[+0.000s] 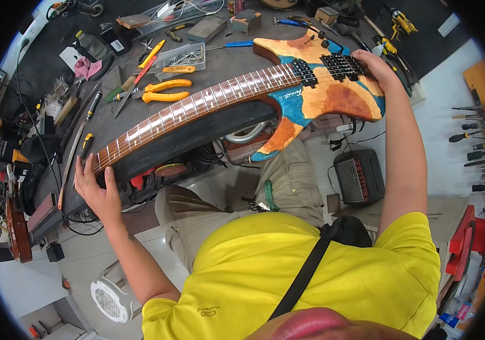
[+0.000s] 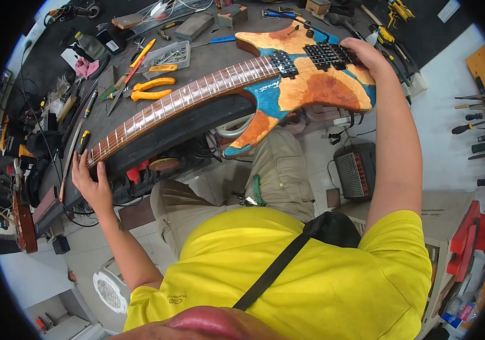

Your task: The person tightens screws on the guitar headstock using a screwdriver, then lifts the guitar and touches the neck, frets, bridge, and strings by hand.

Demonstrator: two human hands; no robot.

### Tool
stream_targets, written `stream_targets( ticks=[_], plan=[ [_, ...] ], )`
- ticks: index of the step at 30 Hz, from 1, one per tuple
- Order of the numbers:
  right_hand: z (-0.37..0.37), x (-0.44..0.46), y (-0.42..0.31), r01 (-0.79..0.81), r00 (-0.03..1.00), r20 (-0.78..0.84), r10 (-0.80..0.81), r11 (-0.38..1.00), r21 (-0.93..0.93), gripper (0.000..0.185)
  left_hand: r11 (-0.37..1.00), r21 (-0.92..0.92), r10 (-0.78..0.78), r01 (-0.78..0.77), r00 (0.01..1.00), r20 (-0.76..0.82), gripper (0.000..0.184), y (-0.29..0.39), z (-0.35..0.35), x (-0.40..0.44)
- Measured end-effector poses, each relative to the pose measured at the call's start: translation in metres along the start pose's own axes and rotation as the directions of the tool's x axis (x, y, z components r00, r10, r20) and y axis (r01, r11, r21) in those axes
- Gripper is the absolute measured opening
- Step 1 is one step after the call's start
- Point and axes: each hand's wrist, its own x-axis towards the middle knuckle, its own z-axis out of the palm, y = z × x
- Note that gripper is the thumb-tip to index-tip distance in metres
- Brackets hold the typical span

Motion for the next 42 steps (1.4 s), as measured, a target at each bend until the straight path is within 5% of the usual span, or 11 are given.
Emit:
stream_targets(
  ticks=[2, 9, 11, 14, 23, 26, 36, 37, 38, 42],
  plan=[
    [-0.010, 0.014, 0.012, 0.195, 0.951, 0.235, -0.202, 0.979, 0.053, 0.030, 1.000, 0.010, 0.007, -0.007, 1.000, 0.004, 0.046, 0.000, 0.000, 0.000],
    [-0.001, 0.007, 0.004, 0.051, 0.987, 0.149, -0.053, 0.998, 0.022, 0.027, 1.000, -0.002, -0.001, 0.001, 1.000, 0.005, 0.044, 0.000, 0.000, 0.000],
    [0.007, -0.006, -0.005, -0.024, 1.000, -0.017, 0.025, 0.999, 0.041, 0.028, 1.000, 0.000, 0.004, -0.004, 1.000, 0.007, 0.044, 0.000, -0.001, 0.001],
    [-0.012, 0.021, 0.016, 0.165, 0.962, 0.219, -0.165, 0.986, 0.017, 0.031, 1.000, 0.010, 0.013, -0.013, 1.000, 0.015, 0.044, 0.000, -0.002, 0.001],
    [0.005, -0.006, -0.003, 0.104, 0.993, 0.053, -0.103, 0.995, -0.008, 0.027, 1.000, -0.001, 0.005, -0.005, 1.000, 0.005, 0.045, 0.003, -0.002, 0.002],
    [-0.002, -0.001, 0.000, 0.196, 0.963, 0.185, -0.194, 0.981, 0.004, 0.026, 1.000, 0.024, 0.019, -0.019, 0.999, 0.028, 0.046, 0.000, -0.003, 0.002],
    [0.014, -0.017, -0.009, 0.086, 0.990, 0.097, -0.100, 0.986, 0.142, 0.030, 1.000, 0.009, -0.001, 0.000, 1.000, 0.023, 0.048, 0.001, -0.002, 0.001],
    [0.014, -0.015, -0.006, 0.250, 0.940, -0.187, -0.286, 0.948, -0.195, 0.031, 1.000, 0.021, 0.002, -0.002, 1.000, 0.029, 0.051, 0.000, -0.002, 0.001],
    [0.015, -0.011, -0.005, 0.282, 0.768, -0.371, -0.522, 0.796, -0.536, 0.032, 1.000, 0.026, -0.001, 0.000, 1.000, 0.026, 0.051, 0.000, -0.002, 0.001],
    [0.076, -0.099, -0.056, 0.436, 0.737, -0.223, -0.638, 0.701, -0.564, 0.025, 1.000, -0.002, -0.003, 0.003, 1.000, 0.000, 0.062, 0.002, -0.002, 0.000]
  ],
)
